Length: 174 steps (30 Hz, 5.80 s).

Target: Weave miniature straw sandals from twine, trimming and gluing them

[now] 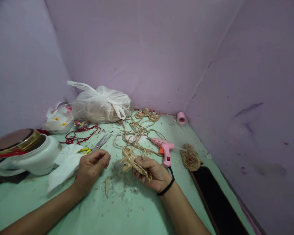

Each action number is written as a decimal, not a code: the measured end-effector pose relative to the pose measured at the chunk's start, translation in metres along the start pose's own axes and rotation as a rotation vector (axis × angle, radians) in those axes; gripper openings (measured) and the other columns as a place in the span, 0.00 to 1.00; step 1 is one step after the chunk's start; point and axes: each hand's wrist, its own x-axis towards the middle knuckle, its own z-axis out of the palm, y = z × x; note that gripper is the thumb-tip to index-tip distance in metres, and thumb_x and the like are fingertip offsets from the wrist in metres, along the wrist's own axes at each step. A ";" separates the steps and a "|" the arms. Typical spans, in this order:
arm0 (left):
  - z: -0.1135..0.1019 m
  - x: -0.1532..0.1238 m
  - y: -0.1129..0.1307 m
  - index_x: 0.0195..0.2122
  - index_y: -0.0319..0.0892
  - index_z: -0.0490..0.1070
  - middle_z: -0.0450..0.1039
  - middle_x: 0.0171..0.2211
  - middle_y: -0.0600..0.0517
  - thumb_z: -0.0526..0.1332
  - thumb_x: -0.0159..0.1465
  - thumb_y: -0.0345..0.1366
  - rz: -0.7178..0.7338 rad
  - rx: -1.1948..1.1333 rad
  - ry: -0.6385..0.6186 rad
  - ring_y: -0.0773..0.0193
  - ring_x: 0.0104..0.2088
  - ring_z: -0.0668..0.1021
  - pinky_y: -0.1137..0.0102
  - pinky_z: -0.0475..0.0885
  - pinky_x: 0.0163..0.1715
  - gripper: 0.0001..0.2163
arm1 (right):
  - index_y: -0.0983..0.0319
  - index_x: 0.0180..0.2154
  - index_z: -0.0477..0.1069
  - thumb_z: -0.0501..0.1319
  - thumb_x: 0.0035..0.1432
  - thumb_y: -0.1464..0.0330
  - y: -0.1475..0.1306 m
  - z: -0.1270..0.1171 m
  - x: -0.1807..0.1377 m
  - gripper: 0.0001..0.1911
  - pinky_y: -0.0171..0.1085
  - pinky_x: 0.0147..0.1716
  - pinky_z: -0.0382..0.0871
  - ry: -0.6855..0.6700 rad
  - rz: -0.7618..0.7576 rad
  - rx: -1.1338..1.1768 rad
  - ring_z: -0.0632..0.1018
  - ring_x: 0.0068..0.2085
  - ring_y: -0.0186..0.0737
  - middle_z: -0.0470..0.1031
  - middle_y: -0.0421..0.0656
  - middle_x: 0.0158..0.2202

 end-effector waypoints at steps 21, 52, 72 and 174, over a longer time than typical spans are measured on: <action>-0.004 0.000 -0.001 0.20 0.42 0.56 0.49 0.15 0.61 0.53 0.58 0.43 -0.178 -0.292 -0.216 0.74 0.16 0.53 0.76 0.48 0.15 0.14 | 0.70 0.30 0.69 0.69 0.39 0.76 0.013 0.003 0.005 0.13 0.20 0.20 0.64 -0.133 0.110 0.117 0.71 0.23 0.23 0.71 0.39 0.24; -0.005 0.006 0.007 0.19 0.36 0.69 0.61 0.15 0.57 0.62 0.44 0.36 -0.404 -0.425 -0.392 0.74 0.18 0.60 0.76 0.52 0.19 0.07 | 0.70 0.31 0.73 0.68 0.42 0.76 0.017 0.013 0.007 0.09 0.23 0.19 0.67 -0.123 -0.002 -0.006 0.76 0.22 0.28 0.76 0.41 0.23; -0.017 0.020 -0.001 0.30 0.41 0.67 0.66 0.25 0.57 0.56 0.53 0.38 -0.127 0.250 -0.015 0.73 0.17 0.62 0.74 0.55 0.19 0.07 | 0.68 0.33 0.72 0.69 0.41 0.73 0.016 0.016 0.005 0.13 0.24 0.20 0.65 -0.039 -0.101 -0.074 0.73 0.22 0.26 0.75 0.40 0.26; 0.014 -0.004 0.009 0.33 0.33 0.72 0.68 0.17 0.55 0.66 0.45 0.37 -0.544 -0.293 -0.267 0.75 0.14 0.61 0.78 0.51 0.12 0.16 | 0.65 0.31 0.70 0.70 0.32 0.71 0.042 0.036 0.006 0.18 0.32 0.25 0.66 0.547 -0.503 -0.200 0.73 0.22 0.32 0.74 0.37 0.20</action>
